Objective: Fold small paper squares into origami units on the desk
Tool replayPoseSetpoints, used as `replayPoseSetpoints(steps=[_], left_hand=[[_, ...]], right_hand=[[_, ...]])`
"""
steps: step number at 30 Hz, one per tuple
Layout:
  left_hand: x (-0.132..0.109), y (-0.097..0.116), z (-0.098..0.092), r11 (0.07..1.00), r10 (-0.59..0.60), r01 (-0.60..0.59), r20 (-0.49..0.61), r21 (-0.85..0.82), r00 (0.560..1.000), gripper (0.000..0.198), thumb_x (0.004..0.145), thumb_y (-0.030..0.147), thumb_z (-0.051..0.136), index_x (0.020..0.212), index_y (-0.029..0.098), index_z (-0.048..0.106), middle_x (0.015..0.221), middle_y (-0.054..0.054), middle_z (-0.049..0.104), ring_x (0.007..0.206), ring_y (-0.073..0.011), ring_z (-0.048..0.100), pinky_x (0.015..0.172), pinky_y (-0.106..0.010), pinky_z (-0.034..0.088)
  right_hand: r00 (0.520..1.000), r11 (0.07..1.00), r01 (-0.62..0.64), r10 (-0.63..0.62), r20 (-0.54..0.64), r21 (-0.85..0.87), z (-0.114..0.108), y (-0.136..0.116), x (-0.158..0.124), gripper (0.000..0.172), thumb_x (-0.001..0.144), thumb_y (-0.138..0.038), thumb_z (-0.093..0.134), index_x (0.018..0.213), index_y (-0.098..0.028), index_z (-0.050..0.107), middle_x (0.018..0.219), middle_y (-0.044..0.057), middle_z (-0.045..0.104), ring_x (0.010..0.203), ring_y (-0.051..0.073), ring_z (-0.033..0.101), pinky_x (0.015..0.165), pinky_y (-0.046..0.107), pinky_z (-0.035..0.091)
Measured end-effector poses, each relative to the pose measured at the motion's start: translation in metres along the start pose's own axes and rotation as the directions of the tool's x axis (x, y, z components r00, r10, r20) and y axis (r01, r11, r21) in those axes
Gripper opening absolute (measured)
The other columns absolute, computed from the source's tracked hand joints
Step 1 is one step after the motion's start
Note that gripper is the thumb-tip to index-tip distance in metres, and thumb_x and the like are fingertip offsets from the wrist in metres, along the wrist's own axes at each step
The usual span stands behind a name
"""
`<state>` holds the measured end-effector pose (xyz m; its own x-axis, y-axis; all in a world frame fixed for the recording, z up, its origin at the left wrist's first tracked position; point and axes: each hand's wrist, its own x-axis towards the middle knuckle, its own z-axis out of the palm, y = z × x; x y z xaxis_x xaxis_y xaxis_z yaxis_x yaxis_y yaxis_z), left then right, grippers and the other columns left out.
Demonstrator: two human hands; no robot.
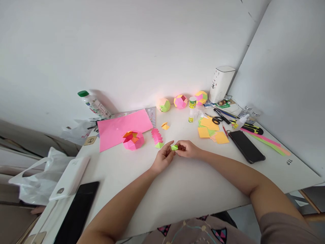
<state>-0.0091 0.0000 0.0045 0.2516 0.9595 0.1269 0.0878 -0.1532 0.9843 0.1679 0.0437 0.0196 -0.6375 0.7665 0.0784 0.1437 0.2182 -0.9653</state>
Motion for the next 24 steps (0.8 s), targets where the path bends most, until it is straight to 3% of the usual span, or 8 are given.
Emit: replayPoseSetpoints(steps=[4,8,14,19,24], left_hand=[[-0.0008,-0.003,0.0006,0.996,0.061,-0.064,0.034,0.066,0.998,0.044,0.086,0.029,0.049,0.128,0.022,0.042,0.068,0.004,0.042,0.058,-0.008,0.042,0.055,-0.022,0.037],[-0.0016,-0.0033,0.0024,0.984,0.116,-0.122,0.048,0.131,0.992,0.04,0.085,0.026,0.048,0.125,0.021,0.045,0.065,0.005,0.039,0.057,-0.0082,0.038,0.055,-0.022,0.035],[-0.0028,0.0011,0.0027,0.984,0.089,-0.086,-0.013,0.157,0.996,0.037,0.083,0.026,0.048,0.119,0.018,0.05,0.062,0.005,0.036,0.056,-0.0088,0.036,0.053,-0.022,0.032],[-0.0033,0.0051,-0.0008,0.987,0.042,-0.025,-0.105,0.16,0.994,0.035,0.082,0.026,0.049,0.116,0.019,0.053,0.063,0.005,0.034,0.056,-0.0091,0.033,0.055,-0.023,0.032],[-0.0034,0.0053,-0.0009,0.988,0.025,-0.017,-0.052,0.153,0.998,0.036,0.084,0.028,0.047,0.118,0.019,0.05,0.063,0.006,0.033,0.055,-0.0089,0.033,0.055,-0.023,0.032]], right_hand=[[1.0,0.995,0.005,-0.007,-0.017,-0.101,0.0007,-0.0016,-0.0008,0.005,0.072,-0.02,0.055,0.075,-0.016,0.054,0.06,-0.004,0.049,0.053,0.009,0.044,0.05,0.022,0.036],[0.998,0.992,0.019,-0.026,-0.049,-0.126,0.0019,-0.0013,-0.0007,0.007,0.066,-0.016,0.056,0.073,-0.016,0.054,0.063,-0.003,0.05,0.054,0.008,0.043,0.049,0.021,0.035],[0.988,0.987,0.044,-0.065,-0.137,-0.155,0.0031,0.0011,0.0006,0.006,0.063,-0.011,0.053,0.068,-0.016,0.053,0.059,-0.004,0.05,0.052,0.008,0.044,0.049,0.021,0.036],[0.996,0.999,-0.029,0.032,-0.08,0.036,-0.0009,0.0031,-0.0012,0.007,0.072,-0.014,0.049,0.078,-0.017,0.051,0.065,-0.001,0.056,0.056,0.01,0.055,0.051,0.022,0.041],[0.999,0.993,0.023,-0.025,0.023,0.12,-0.0029,-0.0023,-0.0025,0.021,0.076,-0.023,0.057,0.095,-0.018,0.05,0.069,-0.003,0.053,0.059,0.01,0.055,0.055,0.023,0.043]])
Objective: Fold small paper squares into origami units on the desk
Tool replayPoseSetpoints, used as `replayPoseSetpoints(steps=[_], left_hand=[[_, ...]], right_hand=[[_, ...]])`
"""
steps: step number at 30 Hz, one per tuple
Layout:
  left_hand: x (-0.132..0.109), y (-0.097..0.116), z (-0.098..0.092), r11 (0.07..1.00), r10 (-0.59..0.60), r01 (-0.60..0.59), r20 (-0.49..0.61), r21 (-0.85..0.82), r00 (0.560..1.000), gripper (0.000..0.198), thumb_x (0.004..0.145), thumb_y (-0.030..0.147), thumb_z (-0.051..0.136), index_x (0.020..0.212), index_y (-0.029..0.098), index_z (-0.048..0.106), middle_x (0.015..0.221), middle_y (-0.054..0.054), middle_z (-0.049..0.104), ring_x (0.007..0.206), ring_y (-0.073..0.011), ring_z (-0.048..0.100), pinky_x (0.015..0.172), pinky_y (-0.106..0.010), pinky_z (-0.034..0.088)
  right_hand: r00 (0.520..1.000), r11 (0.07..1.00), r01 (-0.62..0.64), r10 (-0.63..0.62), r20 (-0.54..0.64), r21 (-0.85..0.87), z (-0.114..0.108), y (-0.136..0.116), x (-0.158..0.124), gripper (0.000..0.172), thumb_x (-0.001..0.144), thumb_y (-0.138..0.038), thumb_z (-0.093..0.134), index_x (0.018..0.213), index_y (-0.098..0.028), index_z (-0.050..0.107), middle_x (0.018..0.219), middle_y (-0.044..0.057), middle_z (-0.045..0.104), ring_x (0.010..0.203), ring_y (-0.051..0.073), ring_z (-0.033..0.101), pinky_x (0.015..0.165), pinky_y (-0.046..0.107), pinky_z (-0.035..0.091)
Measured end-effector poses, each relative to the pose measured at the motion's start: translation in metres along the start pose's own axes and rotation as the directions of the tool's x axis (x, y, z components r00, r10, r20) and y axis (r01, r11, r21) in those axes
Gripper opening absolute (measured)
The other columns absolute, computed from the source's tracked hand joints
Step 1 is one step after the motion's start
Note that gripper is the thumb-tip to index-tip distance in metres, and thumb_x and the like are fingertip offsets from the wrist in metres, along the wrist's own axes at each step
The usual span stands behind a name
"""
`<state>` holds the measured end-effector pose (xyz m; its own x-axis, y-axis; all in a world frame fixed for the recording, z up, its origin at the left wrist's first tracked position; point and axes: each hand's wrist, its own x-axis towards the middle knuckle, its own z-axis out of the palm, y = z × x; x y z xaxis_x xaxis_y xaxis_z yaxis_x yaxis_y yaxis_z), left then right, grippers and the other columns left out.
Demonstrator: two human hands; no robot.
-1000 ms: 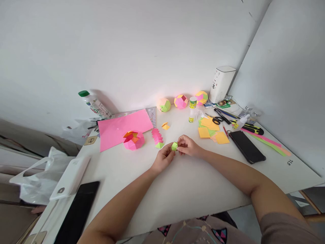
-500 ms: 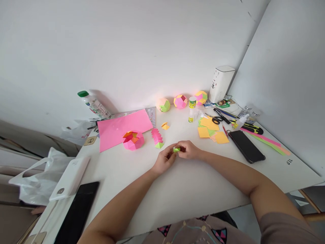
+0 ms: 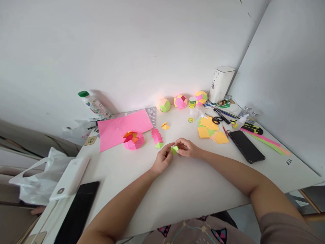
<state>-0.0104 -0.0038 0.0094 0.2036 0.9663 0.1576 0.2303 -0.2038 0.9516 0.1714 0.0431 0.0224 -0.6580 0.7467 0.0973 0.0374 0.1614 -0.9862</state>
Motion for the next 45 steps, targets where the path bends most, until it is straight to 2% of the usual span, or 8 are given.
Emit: replayPoseSetpoints(steps=[6,8,12,17,24,30,36,45], left_hand=[[0.001,-0.002,0.004,0.998,0.048,-0.049,-0.034,-0.024,0.998,0.041,0.084,0.032,0.051,0.122,0.02,0.045,0.066,0.005,0.038,0.058,-0.0089,0.038,0.057,-0.022,0.036],[0.002,-0.001,0.005,0.999,0.035,-0.036,-0.059,-0.011,0.998,0.036,0.081,0.035,0.055,0.114,0.02,0.051,0.075,0.002,0.045,0.062,-0.009,0.042,0.057,-0.022,0.037],[0.004,0.004,0.004,0.997,-0.072,0.073,-0.051,0.005,0.996,0.026,0.08,0.042,0.055,0.083,0.017,0.058,0.077,-0.002,0.054,0.061,-0.0092,0.045,0.055,-0.022,0.037],[0.007,0.007,0.002,0.953,-0.228,0.205,-0.079,-0.224,0.971,0.028,0.078,0.045,0.057,0.079,0.016,0.053,0.063,0.001,0.057,0.054,-0.0088,0.047,0.052,-0.022,0.037],[0.01,0.001,0.0,0.915,-0.207,0.167,-0.07,-0.368,0.976,0.028,0.077,0.042,0.061,0.087,0.015,0.059,0.064,0.003,0.051,0.05,-0.0054,0.04,0.047,-0.02,0.031],[0.009,-0.003,-0.001,0.925,-0.222,0.2,-0.032,-0.323,0.974,0.036,0.079,0.046,0.058,0.099,0.015,0.06,0.057,0.005,0.044,0.049,-0.006,0.036,0.047,-0.02,0.03],[0.007,0.001,-0.001,0.97,-0.14,0.147,0.048,-0.196,0.989,0.044,0.081,0.046,0.054,0.114,0.018,0.054,0.079,-0.002,0.056,0.065,-0.0106,0.049,0.058,-0.024,0.04],[0.005,0.001,-0.001,0.985,-0.134,0.139,0.058,-0.102,0.989,0.043,0.084,0.038,0.048,0.123,0.019,0.048,0.081,-0.002,0.056,0.076,-0.0146,0.053,0.067,-0.029,0.045]], right_hand=[[0.998,0.995,-0.056,0.055,-0.015,-0.079,0.0,0.001,0.001,0.023,0.082,-0.038,0.054,0.076,-0.016,0.056,0.061,-0.002,0.054,0.056,0.01,0.052,0.054,0.023,0.042],[0.998,0.997,-0.062,0.06,-0.028,-0.041,-0.001,0.002,0.001,0.024,0.082,-0.039,0.055,0.077,-0.015,0.057,0.061,-0.001,0.054,0.056,0.01,0.053,0.054,0.023,0.043],[0.997,0.998,-0.063,0.063,-0.04,-0.015,-0.002,-0.002,0.001,0.026,0.082,-0.04,0.054,0.078,-0.014,0.058,0.061,0.0,0.055,0.057,0.011,0.054,0.054,0.023,0.043],[1.0,0.988,0.01,-0.014,-0.021,-0.153,0.001,-0.005,0.0,0.023,0.079,-0.033,0.055,0.065,-0.015,0.051,0.064,0.0,0.055,0.052,0.008,0.046,0.049,0.021,0.037],[0.994,0.982,0.091,-0.1,-0.05,-0.167,0.003,0.006,0.0,0.018,0.073,-0.019,0.059,0.086,-0.019,0.046,0.065,-0.005,0.052,0.05,0.007,0.045,0.05,0.019,0.038],[0.982,0.957,0.183,-0.191,-0.014,-0.227,0.002,0.005,0.002,0.005,0.075,-0.017,0.055,0.078,-0.016,0.059,0.08,0.003,0.059,0.055,0.009,0.056,0.053,0.022,0.044],[0.985,0.963,0.133,-0.154,-0.075,-0.234,0.003,0.006,0.001,0.012,0.077,-0.027,0.059,0.077,-0.016,0.063,0.068,0.001,0.061,0.052,0.011,0.059,0.052,0.023,0.047],[0.98,0.983,0.14,-0.155,-0.128,-0.119,0.004,0.006,0.002,0.02,0.08,-0.035,0.057,0.08,-0.016,0.061,0.085,0.005,0.059,0.053,0.009,0.057,0.049,0.024,0.048]])
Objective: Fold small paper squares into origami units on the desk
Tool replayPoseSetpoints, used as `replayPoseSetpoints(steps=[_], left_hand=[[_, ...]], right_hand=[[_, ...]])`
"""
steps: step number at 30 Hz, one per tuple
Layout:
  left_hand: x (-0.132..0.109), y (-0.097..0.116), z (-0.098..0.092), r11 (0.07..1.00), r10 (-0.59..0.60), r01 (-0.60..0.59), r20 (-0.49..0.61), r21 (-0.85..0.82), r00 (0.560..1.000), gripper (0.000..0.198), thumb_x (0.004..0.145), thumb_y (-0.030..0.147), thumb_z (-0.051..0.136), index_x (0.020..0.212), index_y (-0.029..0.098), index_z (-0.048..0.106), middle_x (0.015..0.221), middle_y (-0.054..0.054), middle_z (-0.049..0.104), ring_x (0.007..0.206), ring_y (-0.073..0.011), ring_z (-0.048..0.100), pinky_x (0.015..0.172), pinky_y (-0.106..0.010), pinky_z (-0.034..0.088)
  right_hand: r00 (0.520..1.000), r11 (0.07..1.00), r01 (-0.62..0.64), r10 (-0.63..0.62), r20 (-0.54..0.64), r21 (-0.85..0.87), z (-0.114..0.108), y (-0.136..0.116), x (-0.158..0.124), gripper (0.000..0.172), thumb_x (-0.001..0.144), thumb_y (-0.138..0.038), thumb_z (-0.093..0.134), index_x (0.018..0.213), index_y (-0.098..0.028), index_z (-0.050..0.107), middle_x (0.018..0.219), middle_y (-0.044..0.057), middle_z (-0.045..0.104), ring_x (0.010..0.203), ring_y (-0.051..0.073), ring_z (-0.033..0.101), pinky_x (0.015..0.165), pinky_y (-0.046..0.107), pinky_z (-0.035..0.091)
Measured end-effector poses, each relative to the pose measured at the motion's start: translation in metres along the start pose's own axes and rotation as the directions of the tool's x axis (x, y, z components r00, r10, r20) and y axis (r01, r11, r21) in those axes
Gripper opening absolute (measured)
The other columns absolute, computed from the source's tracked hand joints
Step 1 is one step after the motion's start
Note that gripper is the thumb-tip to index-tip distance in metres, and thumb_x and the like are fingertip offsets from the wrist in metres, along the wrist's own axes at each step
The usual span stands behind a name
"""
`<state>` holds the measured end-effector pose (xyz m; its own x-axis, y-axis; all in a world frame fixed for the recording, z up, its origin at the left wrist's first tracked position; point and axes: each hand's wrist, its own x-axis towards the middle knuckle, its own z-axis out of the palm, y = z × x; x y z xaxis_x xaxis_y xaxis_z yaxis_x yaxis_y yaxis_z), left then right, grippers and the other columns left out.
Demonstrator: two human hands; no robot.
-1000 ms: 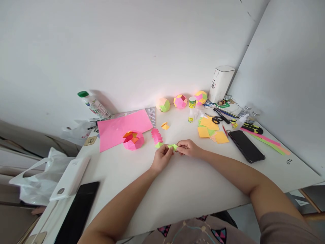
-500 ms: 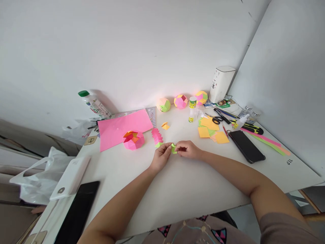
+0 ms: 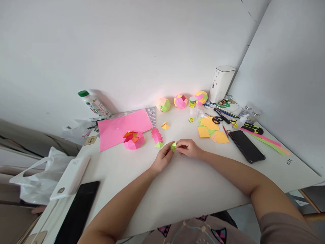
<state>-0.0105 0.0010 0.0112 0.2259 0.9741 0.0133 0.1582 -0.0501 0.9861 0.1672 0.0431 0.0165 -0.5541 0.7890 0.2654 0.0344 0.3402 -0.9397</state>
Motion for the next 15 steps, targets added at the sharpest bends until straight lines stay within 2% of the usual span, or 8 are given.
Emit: replayPoseSetpoints(steps=[6,8,11,13,15], left_hand=[[-0.002,-0.0004,0.0008,0.993,0.051,-0.053,0.022,0.102,0.998,0.046,0.082,0.033,0.052,0.126,0.018,0.046,0.069,0.002,0.049,0.065,-0.012,0.047,0.062,-0.026,0.041],[-0.0018,-0.0018,0.0012,0.994,0.057,-0.059,0.022,0.097,0.998,0.044,0.083,0.031,0.051,0.125,0.019,0.047,0.07,0.002,0.05,0.066,-0.0117,0.047,0.063,-0.026,0.04],[-0.0011,-0.0031,0.0011,0.997,0.054,-0.054,0.011,0.05,0.998,0.042,0.084,0.029,0.049,0.124,0.019,0.047,0.073,0.001,0.05,0.071,-0.0125,0.049,0.066,-0.027,0.04],[-0.001,-0.0033,0.0012,0.997,0.069,-0.069,0.004,0.029,0.998,0.043,0.084,0.028,0.048,0.126,0.019,0.044,0.072,0.001,0.047,0.071,-0.0124,0.048,0.067,-0.027,0.04],[-0.0014,-0.0037,0.0017,0.994,0.104,-0.104,0.009,0.033,0.995,0.046,0.084,0.028,0.049,0.129,0.021,0.041,0.07,0.002,0.044,0.069,-0.0118,0.046,0.065,-0.026,0.039]], right_hand=[[0.989,0.988,-0.146,0.145,0.01,0.057,-0.0013,0.0015,-0.0019,0.023,0.077,-0.037,0.062,0.077,-0.016,0.053,0.058,-0.003,0.056,0.051,0.01,0.056,0.049,0.023,0.046],[0.985,0.98,-0.172,0.171,0.018,0.097,-0.0015,0.0007,-0.002,0.024,0.076,-0.036,0.063,0.08,-0.018,0.047,0.059,-0.004,0.055,0.051,0.01,0.056,0.05,0.023,0.046],[0.984,0.975,-0.177,0.174,0.034,0.135,-0.0015,-0.0016,-0.0012,0.025,0.077,-0.031,0.061,0.089,-0.02,0.042,0.071,-0.003,0.057,0.053,0.009,0.057,0.05,0.023,0.046],[0.985,0.981,-0.168,0.163,0.055,0.099,-0.0011,-0.0032,-0.0003,0.026,0.076,-0.027,0.06,0.095,-0.02,0.043,0.077,-0.002,0.058,0.055,0.009,0.057,0.051,0.023,0.046],[0.987,0.99,-0.142,0.142,0.072,-0.01,-0.0004,-0.0046,0.0005,0.021,0.074,-0.024,0.059,0.091,-0.019,0.048,0.073,-0.002,0.057,0.055,0.009,0.054,0.051,0.022,0.043]])
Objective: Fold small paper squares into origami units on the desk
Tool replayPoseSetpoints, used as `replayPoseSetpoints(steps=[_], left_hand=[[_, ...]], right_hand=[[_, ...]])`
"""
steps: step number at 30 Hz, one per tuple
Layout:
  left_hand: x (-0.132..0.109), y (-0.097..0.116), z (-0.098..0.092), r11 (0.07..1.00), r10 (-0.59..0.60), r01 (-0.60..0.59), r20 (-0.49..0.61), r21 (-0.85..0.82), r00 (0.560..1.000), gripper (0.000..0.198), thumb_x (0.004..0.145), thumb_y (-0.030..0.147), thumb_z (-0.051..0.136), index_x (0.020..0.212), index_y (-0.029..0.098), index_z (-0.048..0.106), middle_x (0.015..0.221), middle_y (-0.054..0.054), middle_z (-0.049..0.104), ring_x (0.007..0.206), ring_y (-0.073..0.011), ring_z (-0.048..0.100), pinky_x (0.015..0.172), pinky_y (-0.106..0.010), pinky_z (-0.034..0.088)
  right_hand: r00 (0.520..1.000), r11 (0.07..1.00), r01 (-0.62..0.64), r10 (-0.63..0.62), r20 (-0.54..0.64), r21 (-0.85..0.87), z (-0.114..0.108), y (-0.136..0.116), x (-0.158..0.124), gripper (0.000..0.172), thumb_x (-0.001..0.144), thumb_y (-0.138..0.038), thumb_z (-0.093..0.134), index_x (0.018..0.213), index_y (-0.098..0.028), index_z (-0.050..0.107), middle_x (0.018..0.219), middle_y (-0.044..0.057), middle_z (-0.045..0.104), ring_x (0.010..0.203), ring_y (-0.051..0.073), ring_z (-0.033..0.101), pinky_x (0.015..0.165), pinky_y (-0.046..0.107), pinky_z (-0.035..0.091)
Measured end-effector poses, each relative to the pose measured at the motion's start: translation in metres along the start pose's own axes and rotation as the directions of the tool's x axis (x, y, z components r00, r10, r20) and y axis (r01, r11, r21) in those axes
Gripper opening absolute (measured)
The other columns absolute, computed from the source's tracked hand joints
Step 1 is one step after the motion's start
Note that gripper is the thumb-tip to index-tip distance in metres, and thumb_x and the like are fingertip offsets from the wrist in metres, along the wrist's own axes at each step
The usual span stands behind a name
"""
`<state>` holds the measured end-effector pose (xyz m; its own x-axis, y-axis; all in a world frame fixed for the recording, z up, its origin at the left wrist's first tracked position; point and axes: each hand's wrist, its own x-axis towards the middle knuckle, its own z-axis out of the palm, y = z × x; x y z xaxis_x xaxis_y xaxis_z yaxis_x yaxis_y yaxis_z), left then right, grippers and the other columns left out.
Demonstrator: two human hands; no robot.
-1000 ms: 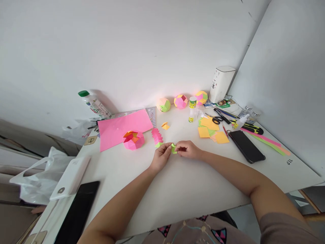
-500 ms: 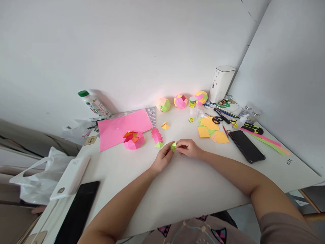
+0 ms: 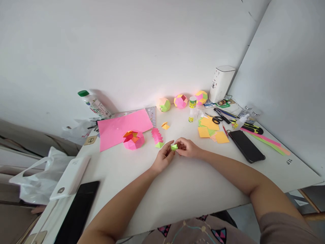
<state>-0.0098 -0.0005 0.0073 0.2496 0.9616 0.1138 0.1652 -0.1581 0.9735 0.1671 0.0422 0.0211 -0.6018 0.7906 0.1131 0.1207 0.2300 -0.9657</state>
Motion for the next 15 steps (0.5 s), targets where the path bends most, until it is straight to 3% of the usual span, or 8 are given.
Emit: replayPoseSetpoints(steps=[4,15], left_hand=[[-0.0019,-0.0017,0.002,0.995,0.055,-0.057,0.028,0.076,0.998,0.049,0.084,0.028,0.048,0.132,0.022,0.039,0.067,0.004,0.039,0.062,-0.0105,0.04,0.06,-0.025,0.038],[-0.0037,-0.0068,0.0033,0.984,0.112,-0.119,0.055,0.132,0.992,0.044,0.086,0.027,0.044,0.129,0.019,0.041,0.064,0.004,0.038,0.058,-0.0099,0.039,0.055,-0.024,0.036]], right_hand=[[0.999,0.982,0.043,-0.044,-0.005,-0.184,0.0007,-0.0009,0.0007,0.006,0.071,-0.021,0.058,0.074,-0.016,0.054,0.059,-0.004,0.051,0.052,0.009,0.046,0.049,0.021,0.039],[0.996,0.966,0.089,-0.091,0.0,-0.241,0.0013,0.0069,0.0006,0.013,0.067,-0.019,0.056,0.079,-0.015,0.058,0.068,0.0,0.056,0.053,0.009,0.046,0.049,0.022,0.039]])
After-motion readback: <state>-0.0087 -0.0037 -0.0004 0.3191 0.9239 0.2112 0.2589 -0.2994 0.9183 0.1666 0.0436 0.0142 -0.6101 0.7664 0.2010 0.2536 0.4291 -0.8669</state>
